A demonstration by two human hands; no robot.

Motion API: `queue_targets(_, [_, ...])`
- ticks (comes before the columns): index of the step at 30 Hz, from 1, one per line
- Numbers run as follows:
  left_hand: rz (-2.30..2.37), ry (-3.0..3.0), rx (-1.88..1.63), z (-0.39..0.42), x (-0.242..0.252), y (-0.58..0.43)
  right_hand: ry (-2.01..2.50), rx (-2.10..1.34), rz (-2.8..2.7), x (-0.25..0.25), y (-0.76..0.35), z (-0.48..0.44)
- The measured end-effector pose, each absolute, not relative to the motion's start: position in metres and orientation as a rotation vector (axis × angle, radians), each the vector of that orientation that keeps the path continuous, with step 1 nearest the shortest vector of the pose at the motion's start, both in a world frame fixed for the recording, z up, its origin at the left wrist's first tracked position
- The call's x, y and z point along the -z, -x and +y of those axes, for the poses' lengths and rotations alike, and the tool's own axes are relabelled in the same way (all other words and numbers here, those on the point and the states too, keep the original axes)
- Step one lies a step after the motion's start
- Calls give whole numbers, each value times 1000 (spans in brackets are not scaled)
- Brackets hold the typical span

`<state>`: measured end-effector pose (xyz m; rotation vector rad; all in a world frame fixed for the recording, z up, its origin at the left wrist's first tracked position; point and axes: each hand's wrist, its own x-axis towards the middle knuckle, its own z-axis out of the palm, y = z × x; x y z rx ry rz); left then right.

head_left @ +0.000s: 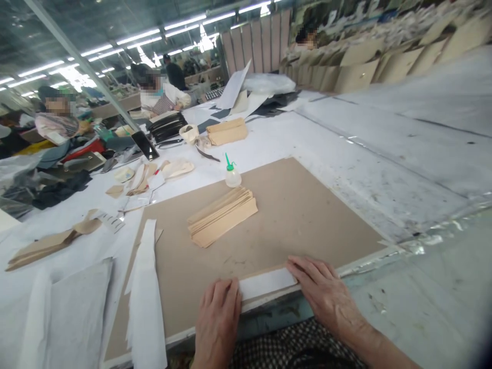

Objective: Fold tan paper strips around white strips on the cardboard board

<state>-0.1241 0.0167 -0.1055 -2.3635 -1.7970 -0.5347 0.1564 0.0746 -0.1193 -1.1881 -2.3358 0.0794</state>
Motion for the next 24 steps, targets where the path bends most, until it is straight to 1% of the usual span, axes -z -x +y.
queue_targets(3, [-1817,2328,572,22,110,110,1197,-116,-2293,119,-155,74])
queue_targets(6, [-1683,2456,642,32,108,83,1188,-174,-2275,114,-154,76])
queue_targets(9, [-1574,2528,640,37,103,54,1167,-274,-2236,108,-157,78])
queue_targets(11, [-1594,2525,660,37,101,42,1142,-335,-2170,106,-160,76])
queue_targets(15, [-1729,2589,864,34,98,39,1163,-411,-1979,105,-168,65])
queue_targets(17, [-1773,2582,909,34,98,40,1179,-443,-1892,103,-171,58])
queue_targets(22, [-1721,2564,685,36,99,36,1193,-473,-1786,101,-173,50])
queue_targets(24, [-1735,2603,673,37,98,32,1173,-483,-1782,102,-172,48])
